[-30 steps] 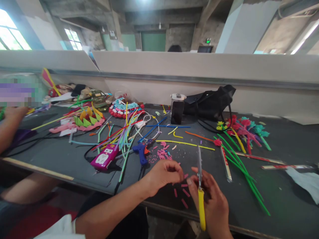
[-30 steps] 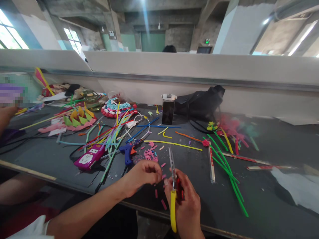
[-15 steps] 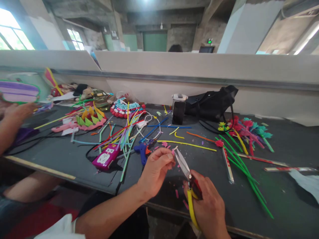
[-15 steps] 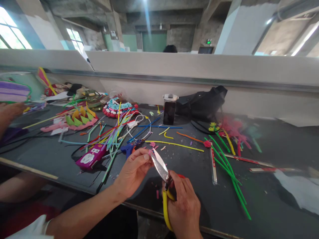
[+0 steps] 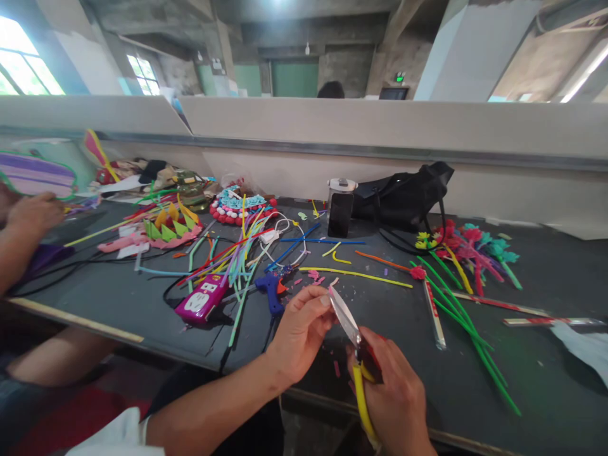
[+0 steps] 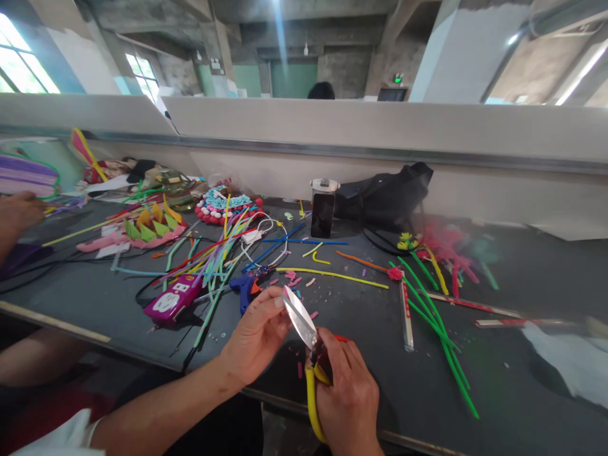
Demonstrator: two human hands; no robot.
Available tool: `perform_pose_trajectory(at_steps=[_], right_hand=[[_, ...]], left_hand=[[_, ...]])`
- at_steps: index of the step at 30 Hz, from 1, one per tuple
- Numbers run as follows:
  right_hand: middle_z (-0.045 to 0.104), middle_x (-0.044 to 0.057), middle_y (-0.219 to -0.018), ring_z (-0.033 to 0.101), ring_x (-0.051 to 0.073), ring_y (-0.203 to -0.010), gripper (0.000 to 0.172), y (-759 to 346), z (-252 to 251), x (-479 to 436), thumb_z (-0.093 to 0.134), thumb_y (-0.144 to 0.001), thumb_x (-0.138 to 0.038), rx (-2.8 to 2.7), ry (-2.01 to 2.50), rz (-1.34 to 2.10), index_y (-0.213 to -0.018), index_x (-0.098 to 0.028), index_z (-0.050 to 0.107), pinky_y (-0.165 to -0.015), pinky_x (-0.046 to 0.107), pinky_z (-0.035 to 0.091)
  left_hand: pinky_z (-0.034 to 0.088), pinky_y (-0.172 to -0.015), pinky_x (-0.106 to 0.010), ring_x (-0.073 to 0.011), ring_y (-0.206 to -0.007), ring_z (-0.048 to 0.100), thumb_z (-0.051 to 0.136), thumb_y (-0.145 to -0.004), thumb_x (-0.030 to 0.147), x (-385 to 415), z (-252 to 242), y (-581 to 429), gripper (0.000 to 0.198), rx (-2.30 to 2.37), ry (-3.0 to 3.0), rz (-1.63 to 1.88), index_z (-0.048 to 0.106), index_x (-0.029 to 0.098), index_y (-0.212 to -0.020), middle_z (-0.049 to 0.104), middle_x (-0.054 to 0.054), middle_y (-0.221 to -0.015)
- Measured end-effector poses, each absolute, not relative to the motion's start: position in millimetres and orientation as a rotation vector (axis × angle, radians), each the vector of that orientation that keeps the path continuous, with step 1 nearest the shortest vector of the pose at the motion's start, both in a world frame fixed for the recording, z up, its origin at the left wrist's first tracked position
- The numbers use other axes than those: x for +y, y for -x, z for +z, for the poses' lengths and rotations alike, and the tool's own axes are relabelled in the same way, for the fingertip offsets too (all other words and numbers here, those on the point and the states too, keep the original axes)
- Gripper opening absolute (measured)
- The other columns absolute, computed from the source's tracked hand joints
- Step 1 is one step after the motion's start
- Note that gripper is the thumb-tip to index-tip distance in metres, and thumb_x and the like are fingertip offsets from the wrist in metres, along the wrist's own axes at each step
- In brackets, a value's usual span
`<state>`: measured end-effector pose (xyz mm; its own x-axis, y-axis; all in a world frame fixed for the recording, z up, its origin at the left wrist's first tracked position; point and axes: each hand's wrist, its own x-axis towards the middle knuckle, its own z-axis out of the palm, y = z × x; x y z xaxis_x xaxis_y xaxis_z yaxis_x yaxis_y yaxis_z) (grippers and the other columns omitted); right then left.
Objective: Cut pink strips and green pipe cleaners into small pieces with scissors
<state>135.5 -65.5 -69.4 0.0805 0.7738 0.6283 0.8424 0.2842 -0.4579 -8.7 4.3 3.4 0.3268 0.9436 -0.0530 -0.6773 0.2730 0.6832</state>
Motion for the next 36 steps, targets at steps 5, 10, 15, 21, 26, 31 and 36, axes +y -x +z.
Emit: perform_pose_trajectory(at_steps=[5, 10, 15, 21, 26, 31, 36], right_hand=[[0.066, 0.004, -0.087, 0.064, 0.019, -0.081, 0.029, -136.4, -70.0, -64.1, 0.059, -0.086, -0.026, -1.697, 1.457, -0.081, -0.115, -0.021, 0.059, -0.070, 0.029, 0.051], [0.066, 0.004, -0.083, 0.064, 0.019, -0.076, 0.027, -135.8, -68.9, -64.5, 0.057, -0.086, -0.026, -1.697, 1.442, -0.132, -0.112, -0.020, 0.060, -0.066, 0.028, 0.051], [0.067, 0.004, -0.082, 0.065, 0.019, -0.075, 0.027, -136.1, -70.5, -65.8, 0.054, -0.087, -0.023, -1.712, 1.432, -0.136, -0.113, -0.019, 0.060, -0.066, 0.028, 0.051], [0.067, 0.004, -0.078, 0.065, 0.018, -0.069, 0.026, -136.7, -72.8, -67.6, 0.052, -0.089, -0.025, -1.715, 1.455, -0.119, -0.112, -0.018, 0.062, -0.063, 0.028, 0.051], [0.068, 0.005, -0.086, 0.065, 0.017, -0.071, 0.025, -134.1, -66.7, -66.5, 0.055, -0.089, -0.030, -1.655, 1.499, -0.112, -0.111, -0.020, 0.061, -0.062, 0.025, 0.050], [0.066, 0.002, -0.083, 0.064, 0.018, -0.076, 0.026, -134.0, -64.1, -64.9, 0.057, -0.088, -0.035, -1.674, 1.516, -0.116, -0.111, -0.023, 0.060, -0.066, 0.027, 0.050], [0.066, 0.002, -0.086, 0.064, 0.018, -0.078, 0.026, -135.6, -66.2, -64.3, 0.056, -0.088, -0.034, -1.700, 1.517, -0.121, -0.112, -0.023, 0.060, -0.067, 0.027, 0.050]], left_hand=[[0.045, -0.069, -0.025, -0.0099, -0.067, 0.056, 0.070, -0.076, 0.018, 4.3, 3.1, 8.4, 0.007, 0.474, -0.608, 1.147, 0.063, 0.015, -0.075, 0.061, 0.000, -0.070], [0.046, -0.067, -0.024, -0.0094, -0.066, 0.056, 0.071, -0.075, 0.018, 3.2, 4.8, 7.4, 0.009, 0.470, -0.595, 1.159, 0.062, 0.014, -0.075, 0.061, 0.001, -0.071], [0.046, -0.065, -0.023, -0.0090, -0.065, 0.056, 0.071, -0.075, 0.019, 2.5, 4.9, 7.3, 0.010, 0.464, -0.602, 1.156, 0.061, 0.014, -0.074, 0.060, 0.001, -0.070], [0.045, -0.066, -0.023, -0.0094, -0.066, 0.055, 0.069, -0.076, 0.020, 3.9, 3.0, 7.4, 0.010, 0.470, -0.609, 1.145, 0.061, 0.015, -0.075, 0.060, 0.000, -0.071], [0.045, -0.065, -0.022, -0.0093, -0.068, 0.055, 0.071, -0.077, 0.020, 5.2, 2.5, 9.0, 0.009, 0.436, -0.592, 1.117, 0.064, 0.014, -0.079, 0.060, -0.001, -0.073], [0.045, -0.063, -0.021, -0.0079, -0.066, 0.054, 0.073, -0.076, 0.020, 5.3, 1.7, 9.5, 0.012, 0.425, -0.565, 1.102, 0.066, 0.014, -0.083, 0.059, 0.000, -0.073], [0.043, -0.062, -0.021, -0.0074, -0.065, 0.053, 0.074, -0.074, 0.018, 5.6, 1.4, 9.8, 0.013, 0.423, -0.557, 1.111, 0.066, 0.015, -0.083, 0.057, 0.001, -0.071]])
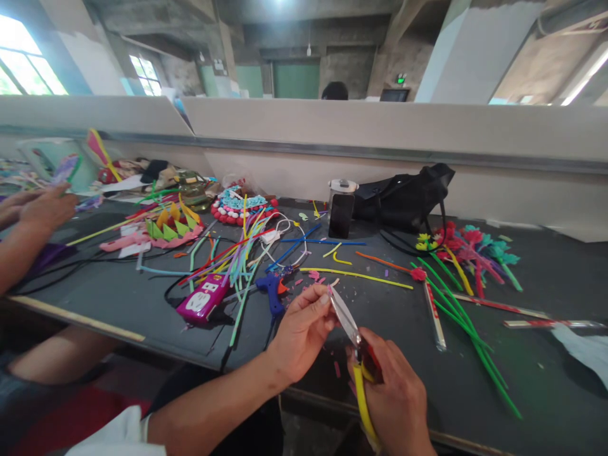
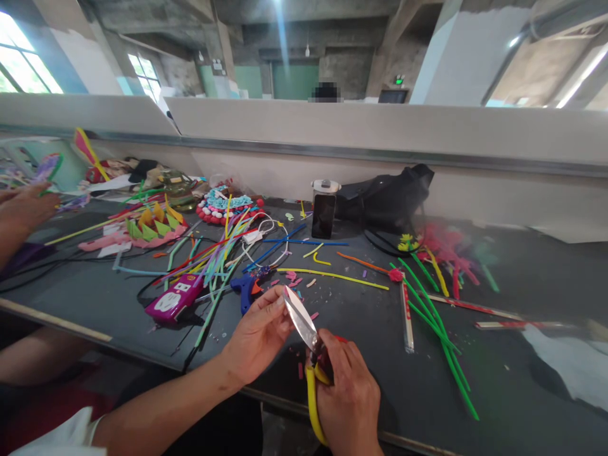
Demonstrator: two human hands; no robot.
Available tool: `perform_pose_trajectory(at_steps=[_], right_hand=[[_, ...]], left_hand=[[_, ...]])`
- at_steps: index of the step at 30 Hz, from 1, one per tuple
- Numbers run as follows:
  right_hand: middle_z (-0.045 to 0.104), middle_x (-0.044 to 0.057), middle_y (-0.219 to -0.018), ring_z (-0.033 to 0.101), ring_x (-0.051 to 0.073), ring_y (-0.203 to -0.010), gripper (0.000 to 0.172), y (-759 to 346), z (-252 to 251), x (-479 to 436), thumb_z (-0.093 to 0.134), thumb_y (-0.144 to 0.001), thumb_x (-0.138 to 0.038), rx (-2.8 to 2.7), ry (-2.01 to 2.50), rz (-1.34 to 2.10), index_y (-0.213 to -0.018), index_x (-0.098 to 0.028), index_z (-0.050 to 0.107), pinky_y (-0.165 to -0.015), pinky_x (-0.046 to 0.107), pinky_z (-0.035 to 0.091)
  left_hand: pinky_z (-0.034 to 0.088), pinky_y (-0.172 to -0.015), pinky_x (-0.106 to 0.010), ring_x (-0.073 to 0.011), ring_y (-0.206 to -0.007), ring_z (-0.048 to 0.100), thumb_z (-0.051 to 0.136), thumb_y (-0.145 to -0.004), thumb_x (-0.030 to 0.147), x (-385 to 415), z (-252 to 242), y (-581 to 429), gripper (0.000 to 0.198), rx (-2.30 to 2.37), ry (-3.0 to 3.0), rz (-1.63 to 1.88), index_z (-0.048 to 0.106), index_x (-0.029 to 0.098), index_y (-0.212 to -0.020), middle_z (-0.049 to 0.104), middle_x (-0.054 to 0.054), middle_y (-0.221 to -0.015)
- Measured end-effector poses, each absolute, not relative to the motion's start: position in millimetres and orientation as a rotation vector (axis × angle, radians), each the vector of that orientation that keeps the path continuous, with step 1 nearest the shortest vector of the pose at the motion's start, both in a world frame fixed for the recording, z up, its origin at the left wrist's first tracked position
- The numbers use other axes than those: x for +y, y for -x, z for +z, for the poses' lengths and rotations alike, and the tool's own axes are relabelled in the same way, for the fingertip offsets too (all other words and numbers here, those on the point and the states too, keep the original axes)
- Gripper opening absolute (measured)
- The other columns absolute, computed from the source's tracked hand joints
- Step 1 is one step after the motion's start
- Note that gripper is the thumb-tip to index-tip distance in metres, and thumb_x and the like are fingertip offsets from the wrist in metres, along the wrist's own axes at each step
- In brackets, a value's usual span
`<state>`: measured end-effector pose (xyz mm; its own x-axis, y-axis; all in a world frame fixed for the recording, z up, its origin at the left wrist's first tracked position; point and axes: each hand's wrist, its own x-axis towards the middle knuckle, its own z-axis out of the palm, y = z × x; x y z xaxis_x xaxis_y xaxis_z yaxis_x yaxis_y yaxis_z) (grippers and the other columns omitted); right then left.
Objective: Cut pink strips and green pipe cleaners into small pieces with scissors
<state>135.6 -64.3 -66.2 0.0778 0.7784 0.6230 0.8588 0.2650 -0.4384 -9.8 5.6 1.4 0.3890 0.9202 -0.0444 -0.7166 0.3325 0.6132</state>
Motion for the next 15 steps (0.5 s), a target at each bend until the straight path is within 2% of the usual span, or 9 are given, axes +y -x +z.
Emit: perform_pose_trajectory(at_steps=[8, 15], right_hand=[[0.066, 0.003, -0.083, 0.064, 0.019, -0.077, 0.027, -136.8, -65.4, -65.7, 0.054, -0.089, -0.034, -1.731, 1.505, -0.163, -0.111, -0.021, 0.060, -0.065, 0.027, 0.050], [0.066, 0.004, -0.081, 0.064, 0.018, -0.074, 0.026, -138.7, -70.0, -64.6, 0.054, -0.086, -0.026, -1.730, 1.478, -0.211, -0.110, -0.019, 0.060, -0.065, 0.026, 0.051]], left_hand=[[0.044, -0.067, -0.023, -0.0092, -0.068, 0.053, 0.072, -0.075, 0.019, 4.5, 0.1, 10.4, 0.012, 0.429, -0.608, 1.097, 0.063, 0.016, -0.083, 0.057, 0.000, -0.074], [0.045, -0.072, -0.025, -0.0087, -0.066, 0.052, 0.071, -0.077, 0.020, 4.0, 1.5, 9.5, 0.010, 0.442, -0.618, 1.084, 0.063, 0.015, -0.080, 0.055, 0.001, -0.072]])
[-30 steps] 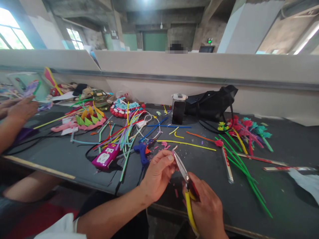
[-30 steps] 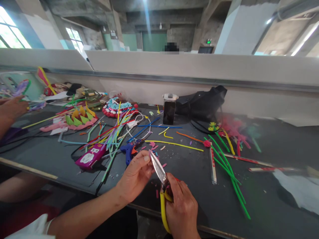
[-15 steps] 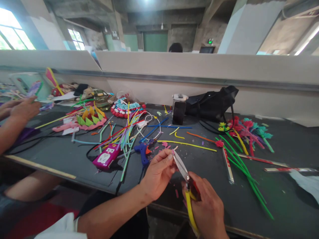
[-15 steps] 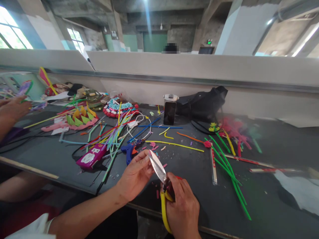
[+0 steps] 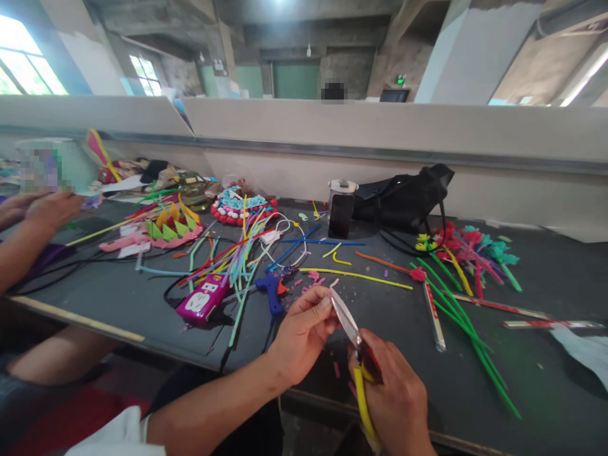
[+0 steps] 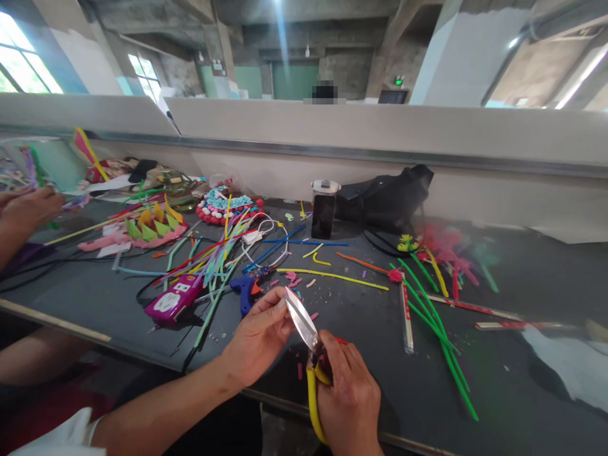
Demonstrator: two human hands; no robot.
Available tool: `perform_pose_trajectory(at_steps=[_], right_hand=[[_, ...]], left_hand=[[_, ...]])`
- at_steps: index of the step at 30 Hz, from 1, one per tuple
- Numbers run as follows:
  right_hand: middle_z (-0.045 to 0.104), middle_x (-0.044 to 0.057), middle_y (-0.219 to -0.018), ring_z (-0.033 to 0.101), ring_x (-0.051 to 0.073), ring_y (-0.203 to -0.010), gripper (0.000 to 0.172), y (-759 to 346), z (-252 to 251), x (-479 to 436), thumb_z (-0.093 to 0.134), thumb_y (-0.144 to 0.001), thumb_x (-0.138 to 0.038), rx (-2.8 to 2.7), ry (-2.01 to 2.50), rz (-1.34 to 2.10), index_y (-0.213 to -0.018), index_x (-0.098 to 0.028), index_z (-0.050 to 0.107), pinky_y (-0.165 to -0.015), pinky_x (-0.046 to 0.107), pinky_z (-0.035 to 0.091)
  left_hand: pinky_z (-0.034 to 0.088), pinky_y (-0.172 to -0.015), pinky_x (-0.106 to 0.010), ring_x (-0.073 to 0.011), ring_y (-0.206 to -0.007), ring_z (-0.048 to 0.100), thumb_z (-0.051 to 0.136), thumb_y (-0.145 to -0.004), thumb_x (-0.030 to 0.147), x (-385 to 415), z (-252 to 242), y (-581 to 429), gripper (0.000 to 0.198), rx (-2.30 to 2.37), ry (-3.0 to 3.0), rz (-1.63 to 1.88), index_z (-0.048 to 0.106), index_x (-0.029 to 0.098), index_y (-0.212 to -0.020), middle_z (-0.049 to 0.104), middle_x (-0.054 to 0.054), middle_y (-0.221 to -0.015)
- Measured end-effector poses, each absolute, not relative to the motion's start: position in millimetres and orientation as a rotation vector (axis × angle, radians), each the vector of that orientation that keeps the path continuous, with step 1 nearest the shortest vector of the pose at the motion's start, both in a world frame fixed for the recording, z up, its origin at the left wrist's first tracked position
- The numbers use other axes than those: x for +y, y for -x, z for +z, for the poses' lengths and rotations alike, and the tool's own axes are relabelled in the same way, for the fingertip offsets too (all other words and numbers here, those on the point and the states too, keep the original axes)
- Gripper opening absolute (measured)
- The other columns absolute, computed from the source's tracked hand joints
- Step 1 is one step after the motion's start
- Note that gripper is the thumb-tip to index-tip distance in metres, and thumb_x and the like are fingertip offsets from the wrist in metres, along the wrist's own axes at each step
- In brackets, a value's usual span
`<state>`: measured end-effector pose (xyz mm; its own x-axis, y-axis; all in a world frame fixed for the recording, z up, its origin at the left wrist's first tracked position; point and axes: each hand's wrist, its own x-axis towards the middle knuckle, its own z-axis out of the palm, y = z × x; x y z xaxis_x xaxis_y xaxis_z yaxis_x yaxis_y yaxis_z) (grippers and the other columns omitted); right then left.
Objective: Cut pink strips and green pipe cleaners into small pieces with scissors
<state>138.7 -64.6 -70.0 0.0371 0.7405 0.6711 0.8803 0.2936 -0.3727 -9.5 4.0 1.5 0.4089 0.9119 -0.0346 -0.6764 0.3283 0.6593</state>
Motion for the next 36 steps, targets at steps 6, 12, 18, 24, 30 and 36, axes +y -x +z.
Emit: perform_pose_trajectory(at_steps=[6, 12, 18, 24, 30, 36], right_hand=[[0.067, 0.004, -0.078, 0.066, 0.018, -0.071, 0.027, -139, -68, -66, 0.051, -0.085, -0.021, -1.729, 1.456, -0.151, -0.110, -0.018, 0.062, -0.063, 0.027, 0.052], [0.070, 0.006, -0.084, 0.067, 0.017, -0.067, 0.025, -138, -66, -66, 0.055, -0.086, -0.028, -1.694, 1.498, -0.110, -0.108, -0.018, 0.063, -0.058, 0.025, 0.052], [0.072, 0.007, -0.085, 0.069, 0.016, -0.067, 0.022, -134, -56, -63, 0.056, -0.089, -0.035, -1.548, 1.450, -0.189, -0.101, -0.017, 0.063, -0.057, 0.022, 0.053], [0.072, 0.006, -0.088, 0.070, 0.017, -0.069, 0.030, -137, -50, -64, 0.061, -0.086, -0.039, -1.440, 1.433, -0.056, -0.106, -0.017, 0.063, -0.066, 0.024, 0.056], [0.072, 0.005, -0.087, 0.070, 0.016, -0.065, 0.033, -143, -53, -65, 0.061, -0.085, -0.038, -1.356, 1.452, 0.115, -0.111, -0.018, 0.061, -0.062, 0.024, 0.057], [0.072, 0.004, -0.086, 0.071, 0.015, -0.067, 0.030, -142, -53, -64, 0.061, -0.085, -0.033, -1.379, 1.402, 0.148, -0.111, -0.018, 0.060, -0.065, 0.023, 0.058]], left_hand=[[0.044, -0.072, -0.025, -0.0087, -0.068, 0.052, 0.068, -0.080, 0.020, 2, 2, 10, 0.007, 0.425, -0.629, 1.088, 0.063, 0.015, -0.081, 0.056, 0.000, -0.076], [0.040, -0.065, -0.023, -0.0097, -0.067, 0.051, 0.067, -0.080, 0.024, 3, 2, 10, 0.010, 0.452, -0.714, 1.091, 0.061, 0.015, -0.078, 0.056, 0.000, -0.073], [0.034, -0.058, -0.022, -0.0078, -0.056, 0.041, 0.064, -0.082, 0.027, 4, -1, 11, 0.014, 0.721, -1.090, 1.162, 0.060, 0.016, -0.075, 0.051, 0.003, -0.064], [0.037, -0.065, -0.024, -0.0132, -0.068, 0.051, 0.054, -0.085, 0.018, 1, -8, 11, 0.012, 0.841, -1.918, 1.072, 0.060, 0.017, -0.074, 0.058, -0.002, -0.072], [0.037, -0.068, -0.029, -0.0174, -0.072, 0.054, 0.053, -0.082, 0.014, -2, -15, 10, 0.008, 0.754, -2.340, 1.007, 0.059, 0.019, -0.081, 0.061, -0.005, -0.074], [0.036, -0.074, -0.032, -0.0198, -0.077, 0.058, 0.053, -0.083, 0.014, -3, -18, 10, 0.012, 0.722, -2.457, 1.058, 0.062, 0.021, -0.087, 0.065, -0.007, -0.080]])
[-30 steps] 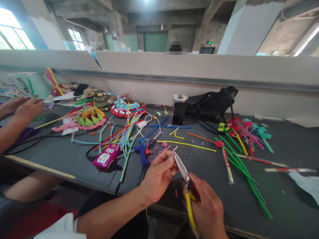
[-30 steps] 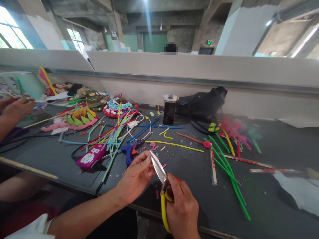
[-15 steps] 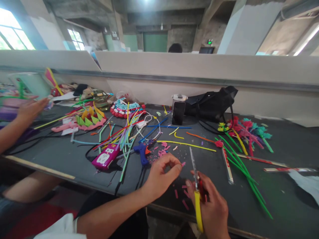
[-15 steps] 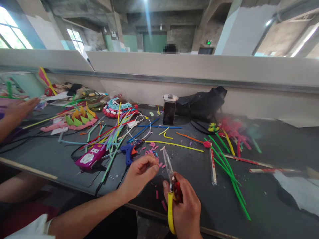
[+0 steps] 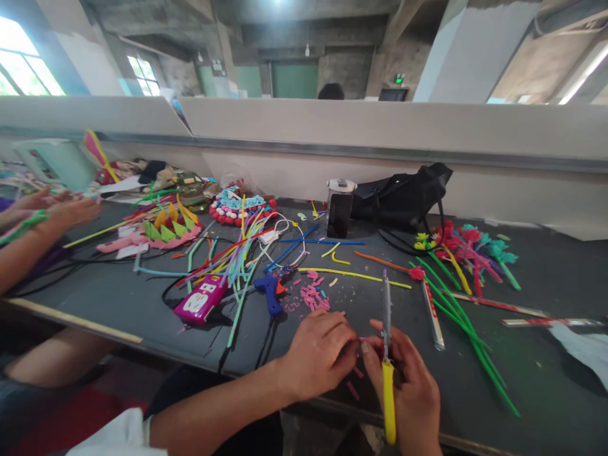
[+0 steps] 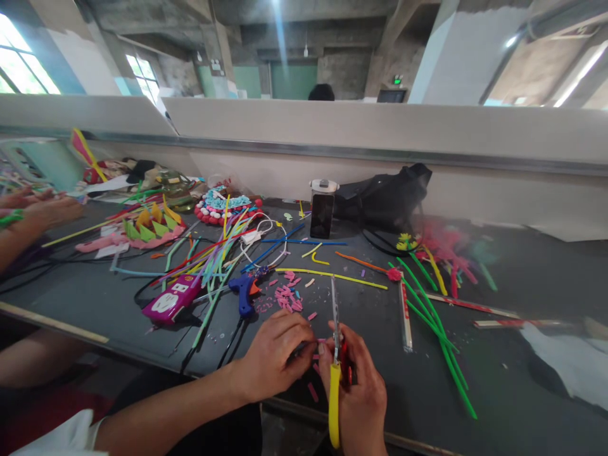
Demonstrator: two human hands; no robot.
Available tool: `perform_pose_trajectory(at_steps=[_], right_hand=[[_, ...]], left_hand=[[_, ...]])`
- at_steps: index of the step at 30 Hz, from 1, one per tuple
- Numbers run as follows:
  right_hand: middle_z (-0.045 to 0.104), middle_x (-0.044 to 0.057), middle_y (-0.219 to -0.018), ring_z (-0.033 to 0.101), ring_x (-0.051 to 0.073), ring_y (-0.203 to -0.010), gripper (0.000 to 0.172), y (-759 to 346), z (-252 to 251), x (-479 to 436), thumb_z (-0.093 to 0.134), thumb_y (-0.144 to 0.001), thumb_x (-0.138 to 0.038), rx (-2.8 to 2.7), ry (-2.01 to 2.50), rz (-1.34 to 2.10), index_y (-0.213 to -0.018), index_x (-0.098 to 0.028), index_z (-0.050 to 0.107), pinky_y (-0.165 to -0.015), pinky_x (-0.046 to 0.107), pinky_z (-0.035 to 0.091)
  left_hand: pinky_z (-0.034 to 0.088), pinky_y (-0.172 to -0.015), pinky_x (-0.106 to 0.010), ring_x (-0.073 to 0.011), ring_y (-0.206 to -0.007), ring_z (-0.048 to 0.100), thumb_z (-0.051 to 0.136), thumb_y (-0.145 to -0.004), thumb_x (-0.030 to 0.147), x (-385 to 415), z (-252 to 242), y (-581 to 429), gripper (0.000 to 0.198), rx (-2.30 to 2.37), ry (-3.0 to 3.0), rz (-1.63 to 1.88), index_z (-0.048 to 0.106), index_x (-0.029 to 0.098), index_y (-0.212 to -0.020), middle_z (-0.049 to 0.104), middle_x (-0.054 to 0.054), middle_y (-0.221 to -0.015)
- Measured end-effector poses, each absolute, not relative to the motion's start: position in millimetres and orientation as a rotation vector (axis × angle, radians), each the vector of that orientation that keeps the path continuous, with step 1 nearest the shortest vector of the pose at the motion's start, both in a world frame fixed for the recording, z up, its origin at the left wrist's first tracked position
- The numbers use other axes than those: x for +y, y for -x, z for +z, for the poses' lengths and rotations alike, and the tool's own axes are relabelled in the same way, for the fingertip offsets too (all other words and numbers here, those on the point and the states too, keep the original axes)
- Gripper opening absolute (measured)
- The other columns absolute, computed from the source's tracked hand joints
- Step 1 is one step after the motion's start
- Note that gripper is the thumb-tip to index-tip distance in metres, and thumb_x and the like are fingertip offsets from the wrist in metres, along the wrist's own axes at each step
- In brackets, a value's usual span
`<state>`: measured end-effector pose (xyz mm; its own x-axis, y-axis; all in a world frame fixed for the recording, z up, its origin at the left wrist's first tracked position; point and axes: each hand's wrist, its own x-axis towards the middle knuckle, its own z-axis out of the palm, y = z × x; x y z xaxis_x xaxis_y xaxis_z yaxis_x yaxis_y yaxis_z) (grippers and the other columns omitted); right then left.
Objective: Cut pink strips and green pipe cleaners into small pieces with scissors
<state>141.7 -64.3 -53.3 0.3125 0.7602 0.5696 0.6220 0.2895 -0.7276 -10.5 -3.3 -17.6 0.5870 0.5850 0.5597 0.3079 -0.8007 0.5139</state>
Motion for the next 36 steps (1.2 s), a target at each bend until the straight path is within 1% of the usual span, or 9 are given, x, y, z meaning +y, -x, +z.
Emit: perform_pose_trajectory(at_steps=[6, 10, 13, 16, 22, 25, 28, 33, 36], right_hand=[[0.072, 0.006, -0.090, 0.070, 0.014, -0.065, 0.031, -143, -51, -65, 0.062, -0.084, -0.036, -1.348, 1.425, 0.119, -0.108, -0.017, 0.062, -0.063, 0.021, 0.058], [0.071, 0.004, -0.082, 0.069, 0.014, -0.061, 0.031, -143, -52, -65, 0.061, -0.084, -0.035, -1.342, 1.422, 0.183, -0.109, -0.017, 0.062, -0.059, 0.022, 0.057], [0.072, 0.005, -0.085, 0.069, 0.015, -0.061, 0.032, -142, -51, -65, 0.061, -0.083, -0.035, -1.316, 1.421, 0.212, -0.109, -0.017, 0.062, -0.057, 0.022, 0.057], [0.072, 0.004, -0.083, 0.069, 0.015, -0.062, 0.030, -141, -48, -65, 0.061, -0.082, -0.034, -1.320, 1.429, 0.205, -0.107, -0.018, 0.063, -0.057, 0.021, 0.057], [0.070, 0.002, -0.085, 0.068, 0.013, -0.062, 0.027, -141, -48, -65, 0.060, -0.085, -0.031, -1.423, 1.413, 0.139, -0.109, -0.019, 0.062, -0.060, 0.020, 0.056], [0.070, 0.002, -0.086, 0.068, 0.013, -0.064, 0.027, -141, -49, -66, 0.060, -0.086, -0.032, -1.432, 1.417, 0.138, -0.111, -0.020, 0.061, -0.059, 0.020, 0.055], [0.068, 0.003, -0.086, 0.067, 0.014, -0.065, 0.028, -139, -53, -65, 0.062, -0.086, -0.032, -1.441, 1.407, 0.013, -0.111, -0.019, 0.060, -0.062, 0.022, 0.054], [0.062, 0.002, -0.074, 0.058, 0.014, -0.059, 0.030, -135, -58, -63, 0.061, -0.088, -0.033, -1.589, 1.408, -0.102, -0.113, -0.017, 0.059, -0.056, 0.024, 0.050], [0.061, 0.003, -0.075, 0.059, 0.016, -0.066, 0.030, -133, -59, -64, 0.060, -0.088, -0.032, -1.631, 1.430, -0.095, -0.114, -0.017, 0.059, -0.062, 0.027, 0.051]], left_hand=[[0.034, -0.070, -0.033, -0.0195, -0.073, 0.057, 0.049, -0.087, 0.017, -3, -19, 11, 0.012, 0.685, -2.703, 0.958, 0.060, 0.018, -0.086, 0.065, -0.009, -0.077], [0.034, -0.069, -0.032, -0.0186, -0.070, 0.057, 0.051, -0.085, 0.016, -5, -18, 10, 0.010, 0.674, -2.692, 0.958, 0.061, 0.018, -0.082, 0.064, -0.008, -0.075], [0.036, -0.068, -0.031, -0.0172, -0.069, 0.056, 0.055, -0.080, 0.015, -5, -16, 8, 0.008, 0.730, -2.464, 0.946, 0.061, 0.019, -0.079, 0.063, -0.005, -0.072], [0.038, -0.060, -0.025, -0.0133, -0.062, 0.054, 0.057, -0.076, 0.016, -2, -15, 7, 0.007, 0.834, -2.043, 0.824, 0.061, 0.018, -0.071, 0.060, -0.001, -0.066], [0.037, -0.051, -0.020, -0.0090, -0.053, 0.047, 0.064, -0.071, 0.026, 6, -21, 7, 0.014, 0.778, -1.462, 0.590, 0.060, 0.015, -0.064, 0.054, 0.003, -0.057], [0.034, -0.051, -0.020, -0.0078, -0.053, 0.044, 0.067, -0.069, 0.028, 7, -18, 7, 0.015, 0.759, -1.279, 0.665, 0.060, 0.015, -0.065, 0.052, 0.003, -0.058], [0.030, -0.051, -0.020, -0.0064, -0.053, 0.040, 0.069, -0.069, 0.024, 9, -9, 9, 0.012, 0.783, -1.150, 0.872, 0.062, 0.014, -0.067, 0.052, 0.003, -0.059], [0.033, -0.058, -0.022, -0.0074, -0.055, 0.042, 0.067, -0.074, 0.020, 11, 0, 12, 0.010, 0.701, -0.939, 1.133, 0.062, 0.015, -0.068, 0.050, 0.003, -0.057], [0.034, -0.059, -0.022, -0.0078, -0.058, 0.045, 0.068, -0.075, 0.020, 10, -1, 12, 0.009, 0.651, -0.856, 1.186, 0.062, 0.015, -0.072, 0.054, 0.002, -0.064]])
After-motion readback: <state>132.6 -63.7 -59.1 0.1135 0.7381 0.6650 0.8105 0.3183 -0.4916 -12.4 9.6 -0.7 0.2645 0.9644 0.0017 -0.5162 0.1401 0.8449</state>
